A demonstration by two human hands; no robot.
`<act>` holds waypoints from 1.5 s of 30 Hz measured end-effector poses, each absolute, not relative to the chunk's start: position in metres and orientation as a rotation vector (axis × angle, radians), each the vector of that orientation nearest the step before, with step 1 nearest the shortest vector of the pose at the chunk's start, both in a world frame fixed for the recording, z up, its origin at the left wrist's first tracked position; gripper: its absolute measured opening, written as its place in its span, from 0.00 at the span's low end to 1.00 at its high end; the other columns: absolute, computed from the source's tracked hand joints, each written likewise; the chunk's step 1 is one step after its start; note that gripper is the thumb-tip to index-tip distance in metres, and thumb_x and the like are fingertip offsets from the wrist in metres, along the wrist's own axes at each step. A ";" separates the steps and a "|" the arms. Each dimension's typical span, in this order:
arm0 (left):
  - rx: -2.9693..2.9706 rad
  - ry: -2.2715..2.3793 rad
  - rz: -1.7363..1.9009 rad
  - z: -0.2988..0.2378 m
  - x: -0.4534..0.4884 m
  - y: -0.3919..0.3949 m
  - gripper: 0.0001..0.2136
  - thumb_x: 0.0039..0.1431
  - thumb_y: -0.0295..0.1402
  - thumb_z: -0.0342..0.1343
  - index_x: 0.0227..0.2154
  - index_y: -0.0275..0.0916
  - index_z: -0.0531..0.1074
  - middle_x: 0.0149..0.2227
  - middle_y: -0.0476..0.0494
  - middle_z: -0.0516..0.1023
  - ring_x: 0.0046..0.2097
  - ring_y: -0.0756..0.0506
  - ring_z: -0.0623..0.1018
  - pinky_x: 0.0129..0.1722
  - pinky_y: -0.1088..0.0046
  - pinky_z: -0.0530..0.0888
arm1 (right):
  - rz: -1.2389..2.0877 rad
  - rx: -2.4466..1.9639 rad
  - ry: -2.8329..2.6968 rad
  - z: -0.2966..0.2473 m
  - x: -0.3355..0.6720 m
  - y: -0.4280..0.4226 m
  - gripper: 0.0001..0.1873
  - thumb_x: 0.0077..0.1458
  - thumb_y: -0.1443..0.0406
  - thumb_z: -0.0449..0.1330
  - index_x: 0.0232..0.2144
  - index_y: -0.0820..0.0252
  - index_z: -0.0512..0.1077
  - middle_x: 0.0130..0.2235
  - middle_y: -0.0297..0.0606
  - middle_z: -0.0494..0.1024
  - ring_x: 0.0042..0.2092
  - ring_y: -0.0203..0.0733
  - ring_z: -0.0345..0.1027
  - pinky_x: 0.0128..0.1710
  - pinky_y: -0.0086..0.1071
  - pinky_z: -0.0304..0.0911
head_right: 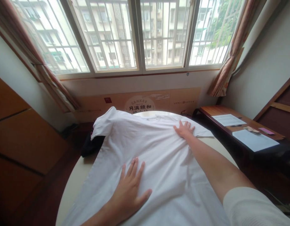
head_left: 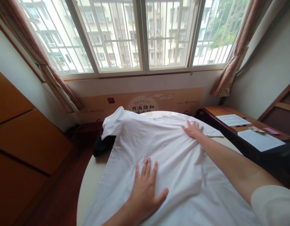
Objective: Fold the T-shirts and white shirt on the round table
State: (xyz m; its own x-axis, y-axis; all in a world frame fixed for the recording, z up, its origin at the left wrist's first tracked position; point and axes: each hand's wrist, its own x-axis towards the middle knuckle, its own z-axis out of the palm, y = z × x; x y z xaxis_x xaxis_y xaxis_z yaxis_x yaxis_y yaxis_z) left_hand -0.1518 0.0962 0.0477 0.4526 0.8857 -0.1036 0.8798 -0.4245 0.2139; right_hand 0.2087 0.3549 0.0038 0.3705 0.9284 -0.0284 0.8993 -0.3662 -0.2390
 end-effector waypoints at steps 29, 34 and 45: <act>2.705 1.712 0.562 0.063 -0.186 0.225 0.33 0.73 0.42 0.46 0.75 0.34 0.51 0.79 0.34 0.42 0.79 0.37 0.44 0.77 0.53 0.46 | 0.199 -2.439 -1.627 -0.005 0.218 0.362 0.45 0.69 0.38 0.39 0.76 0.54 0.52 0.78 0.58 0.46 0.77 0.67 0.37 0.70 0.70 0.33; 2.686 1.516 0.229 0.031 -0.176 0.236 0.35 0.73 0.47 0.45 0.76 0.32 0.52 0.78 0.34 0.48 0.79 0.37 0.48 0.77 0.52 0.49 | 0.154 -2.358 -1.658 0.007 0.219 0.356 0.41 0.70 0.42 0.43 0.73 0.59 0.60 0.75 0.59 0.56 0.75 0.66 0.47 0.70 0.68 0.40; 2.670 1.589 0.244 0.024 -0.179 0.246 0.37 0.72 0.49 0.46 0.76 0.33 0.51 0.78 0.36 0.49 0.78 0.38 0.50 0.77 0.53 0.49 | -0.016 -1.945 -2.003 0.050 0.105 0.236 0.30 0.68 0.58 0.53 0.67 0.66 0.68 0.65 0.52 0.75 0.65 0.55 0.67 0.69 0.48 0.53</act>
State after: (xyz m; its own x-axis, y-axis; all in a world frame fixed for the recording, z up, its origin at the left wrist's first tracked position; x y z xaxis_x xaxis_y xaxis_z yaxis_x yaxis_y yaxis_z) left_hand -0.1790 0.2462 0.0238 0.4682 0.8753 0.1212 0.8713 -0.4801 0.1014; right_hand 0.1048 0.2364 0.0502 0.0021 0.9673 0.2535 0.9713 0.0584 -0.2308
